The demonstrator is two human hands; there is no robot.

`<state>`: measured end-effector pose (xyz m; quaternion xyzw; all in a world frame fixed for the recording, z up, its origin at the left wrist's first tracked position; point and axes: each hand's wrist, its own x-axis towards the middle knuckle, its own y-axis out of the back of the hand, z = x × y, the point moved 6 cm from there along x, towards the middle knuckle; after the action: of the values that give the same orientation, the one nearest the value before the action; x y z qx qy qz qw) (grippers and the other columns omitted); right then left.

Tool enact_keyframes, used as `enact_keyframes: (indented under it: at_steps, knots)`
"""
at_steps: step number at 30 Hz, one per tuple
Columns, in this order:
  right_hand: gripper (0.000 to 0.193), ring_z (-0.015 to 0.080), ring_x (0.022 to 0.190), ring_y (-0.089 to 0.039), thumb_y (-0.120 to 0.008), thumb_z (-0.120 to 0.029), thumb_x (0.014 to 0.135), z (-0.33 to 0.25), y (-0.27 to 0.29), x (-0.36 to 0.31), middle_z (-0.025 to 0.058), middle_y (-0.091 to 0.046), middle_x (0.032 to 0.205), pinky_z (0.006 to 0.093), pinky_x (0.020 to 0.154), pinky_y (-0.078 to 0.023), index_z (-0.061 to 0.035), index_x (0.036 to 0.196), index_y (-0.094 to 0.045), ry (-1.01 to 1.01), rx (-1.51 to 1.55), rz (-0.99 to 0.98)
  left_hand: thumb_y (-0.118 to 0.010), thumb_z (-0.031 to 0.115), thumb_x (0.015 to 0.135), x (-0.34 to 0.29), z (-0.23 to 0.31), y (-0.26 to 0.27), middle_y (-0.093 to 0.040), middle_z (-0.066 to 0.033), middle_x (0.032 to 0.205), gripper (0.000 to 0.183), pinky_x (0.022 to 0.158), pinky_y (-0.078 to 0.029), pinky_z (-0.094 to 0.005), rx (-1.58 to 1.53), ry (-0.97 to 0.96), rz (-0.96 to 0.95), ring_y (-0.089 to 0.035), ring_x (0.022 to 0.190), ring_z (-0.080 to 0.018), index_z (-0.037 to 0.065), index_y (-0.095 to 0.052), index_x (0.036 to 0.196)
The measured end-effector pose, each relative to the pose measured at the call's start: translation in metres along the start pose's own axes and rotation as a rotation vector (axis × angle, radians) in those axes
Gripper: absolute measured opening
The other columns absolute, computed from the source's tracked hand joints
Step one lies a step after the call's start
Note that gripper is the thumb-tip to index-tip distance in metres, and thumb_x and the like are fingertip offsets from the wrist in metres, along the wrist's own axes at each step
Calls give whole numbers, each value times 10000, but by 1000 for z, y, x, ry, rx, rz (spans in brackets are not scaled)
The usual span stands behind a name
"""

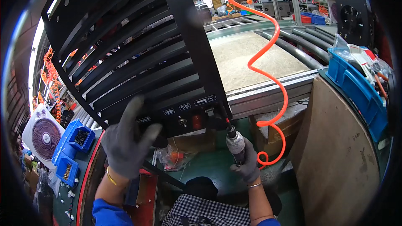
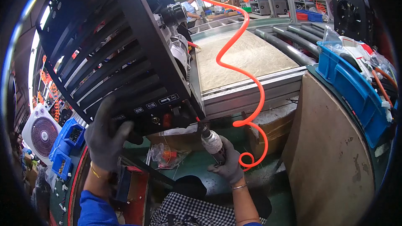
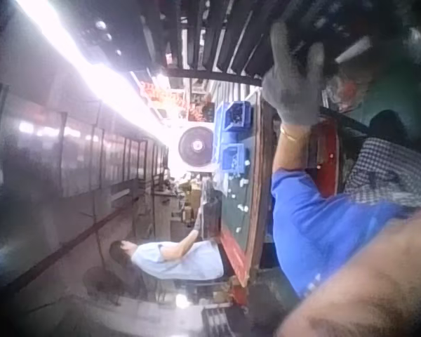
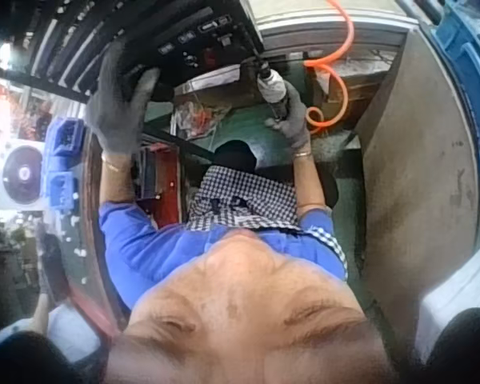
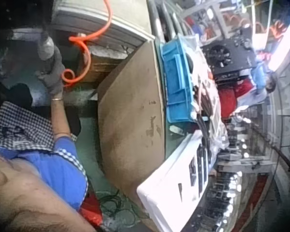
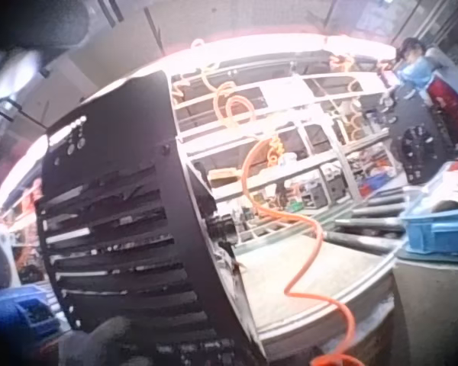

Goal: The person uses a pneumatic screwdriver to fasten a black metal grille onto a silver electronic device on a conveyor line. They then receive a stack of wrapped grilles from a coworker, unwrap one, and proceed to connect red and black wires to a circuit board inside the device.

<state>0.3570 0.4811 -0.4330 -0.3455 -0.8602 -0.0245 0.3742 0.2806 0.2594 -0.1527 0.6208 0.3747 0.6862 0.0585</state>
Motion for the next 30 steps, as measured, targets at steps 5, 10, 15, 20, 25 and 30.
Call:
enact_keyframes:
  at_steps: [5, 10, 15, 20, 25, 30]
  knots:
    - [1068, 229, 1116, -634, -879, -556, 598, 8, -9, 3, 148, -638, 1209, 364, 946, -513, 29, 1371, -432, -5, 17, -42, -793, 284, 741, 18, 11, -8, -588, -44, 603, 699, 506, -456, -316, 282, -245, -15, -614, 526, -213, 31, -540, 1341]
    - [977, 211, 1114, -632, -859, -513, 663, 10, -16, 7, 141, -647, 1192, 349, 937, -508, 21, 1372, -453, 54, 99, -37, -791, 268, 739, 18, 9, -11, -593, -47, 603, 714, 516, -467, -320, 235, -307, 39, -627, 543, -208, 36, -525, 1360]
    - [938, 202, 1107, -635, -850, -481, 683, 3, -21, 8, 142, -648, 1191, 348, 930, -509, 19, 1373, -459, 35, 138, -49, -787, 257, 745, 13, 6, -6, -582, -50, 594, 697, 515, -469, -317, 240, -289, 51, -620, 534, -211, 31, -528, 1352]
    - [984, 207, 1102, -639, -897, -437, 620, 9, -7, 9, 140, -648, 1192, 348, 942, -510, 15, 1375, -458, 88, -21, 12, -690, 198, 842, 3, 3, -12, -561, -35, 644, 555, 527, -442, -272, -269, 77, -158, -563, 554, -134, 14, -526, 1339]
    - [1038, 211, 1131, -614, -942, -368, 564, 8, -7, -1, 136, -623, 1223, 348, 978, -493, 31, 1380, -440, 64, 65, 10, -501, 205, 946, -108, -15, -47, -503, -14, 898, 387, 536, -348, -215, -1067, 928, -756, -435, 680, -58, -1, -534, 1271]
    - [1079, 208, 1190, -561, -945, -376, 558, 2, -23, -25, 135, -566, 1295, 352, 1019, -460, 49, 1395, -414, -66, 189, -198, -469, 153, 934, -145, -37, -65, -500, -22, 823, 294, 510, -329, -206, -1450, 1087, -675, -403, 606, -51, -36, -541, 1148]
